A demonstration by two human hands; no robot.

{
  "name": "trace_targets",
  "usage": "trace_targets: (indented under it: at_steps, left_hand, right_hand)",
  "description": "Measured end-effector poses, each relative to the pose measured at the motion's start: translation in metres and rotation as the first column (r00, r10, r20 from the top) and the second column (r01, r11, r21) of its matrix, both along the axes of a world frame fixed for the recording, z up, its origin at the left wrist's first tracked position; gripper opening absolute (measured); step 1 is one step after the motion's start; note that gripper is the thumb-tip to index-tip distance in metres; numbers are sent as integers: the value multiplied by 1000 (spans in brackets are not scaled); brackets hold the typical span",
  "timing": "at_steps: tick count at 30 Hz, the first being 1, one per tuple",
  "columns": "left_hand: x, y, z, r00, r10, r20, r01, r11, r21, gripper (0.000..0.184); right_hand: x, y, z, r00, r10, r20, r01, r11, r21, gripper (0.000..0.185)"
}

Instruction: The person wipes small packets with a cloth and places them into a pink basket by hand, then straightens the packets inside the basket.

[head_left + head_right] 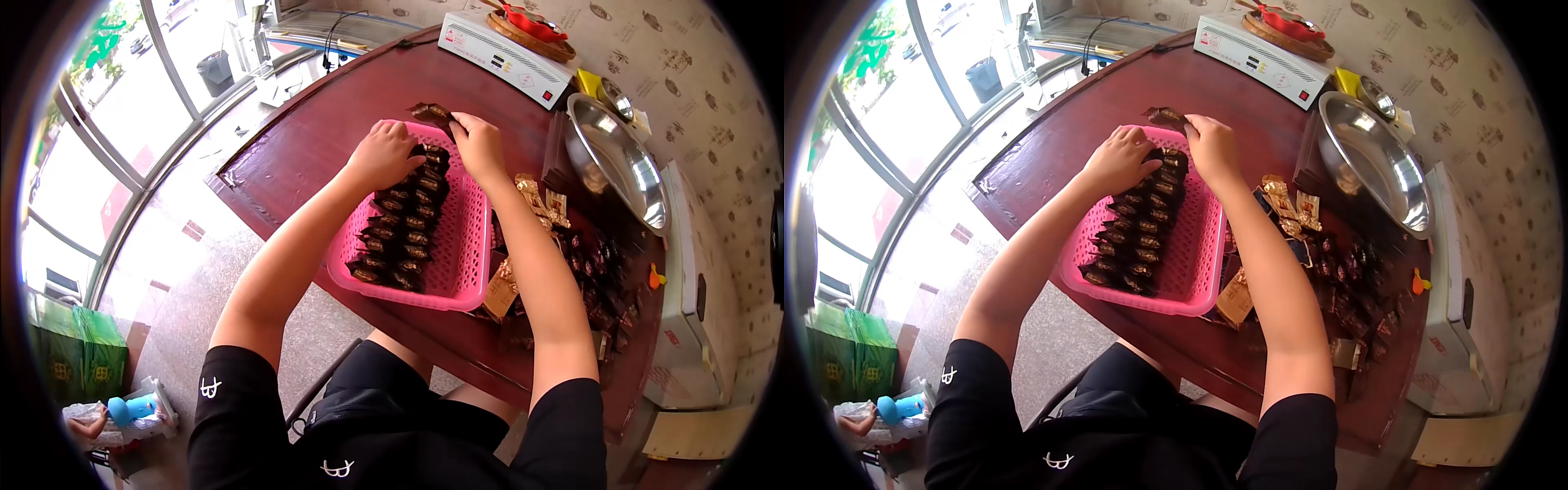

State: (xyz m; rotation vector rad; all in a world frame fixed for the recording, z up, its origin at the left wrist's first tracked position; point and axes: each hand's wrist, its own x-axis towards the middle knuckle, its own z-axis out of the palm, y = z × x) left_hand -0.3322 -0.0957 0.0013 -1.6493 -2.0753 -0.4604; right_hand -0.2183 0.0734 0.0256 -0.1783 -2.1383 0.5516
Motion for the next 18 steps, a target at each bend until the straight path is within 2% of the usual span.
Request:
trace_targets:
  at_steps: [1, 3, 4, 7, 8, 10, 11, 12, 13, 14, 16, 17, 18]
  left_hand:
    - [3, -2, 2, 1000, 3, 2, -3, 1000, -1, 36]
    - [6, -4, 10, 976, 79, 204, -61, 994, -94, 28]
    - [7, -6, 14, 972, 97, 216, -76, 992, -104, 24]
    - [9, -7, 20, 956, 179, 232, -138, 973, -184, 23]
    - [12, -8, 23, 956, 178, 233, -137, 973, -184, 23]
    - [14, -10, 29, 936, 229, 268, -181, 964, -193, 17]
    - [12, -10, 27, 936, 231, 265, -184, 965, -189, 17]
    - [9, -9, 22, 974, 102, 204, -114, 992, 51, 15]
    - [5, -7, 16, 994, -14, 111, -18, 959, 282, 14]
    - [1, -5, 10, 994, -15, 106, -16, 958, 287, 14]
    - [-5, -4, 0, 996, -16, 87, -2, 980, 199, 19]
    - [-7, -2, -3, 996, -15, 86, -2, 980, 200, 19]
    - [-9, 1, -5, 992, 65, 109, -74, 993, 87, 18]
  right_hand:
    - [-4, -5, -1, 1000, 3, 2, -3, 1000, -1, 18]
    - [-10, -13, 2, 972, 1, 235, 25, 994, -109, 17]
    - [-12, -16, 2, 963, 15, 271, 8, 996, -85, 17]
    - [-22, -4, -22, 864, 241, 443, -193, 969, -152, 22]
    - [-22, -2, -26, 863, 241, 443, -192, 970, -152, 22]
    - [-23, 0, -29, 751, 288, 595, -129, 947, -296, 27]
    - [-23, 0, -29, 752, 288, 593, -132, 947, -292, 27]
    - [-22, 0, -29, 764, 280, 581, -152, 954, -260, 27]
    - [-21, 1, -30, 777, 271, 569, -169, 959, -227, 28]
    - [-21, 3, -35, 780, 269, 566, -170, 960, -221, 28]
    - [-22, 2, -42, 862, 192, 468, -204, 979, -26, 29]
    - [-23, 2, -43, 863, 192, 468, -205, 979, -24, 29]
    - [-23, 1, -44, 874, 201, 443, -194, 979, -61, 31]
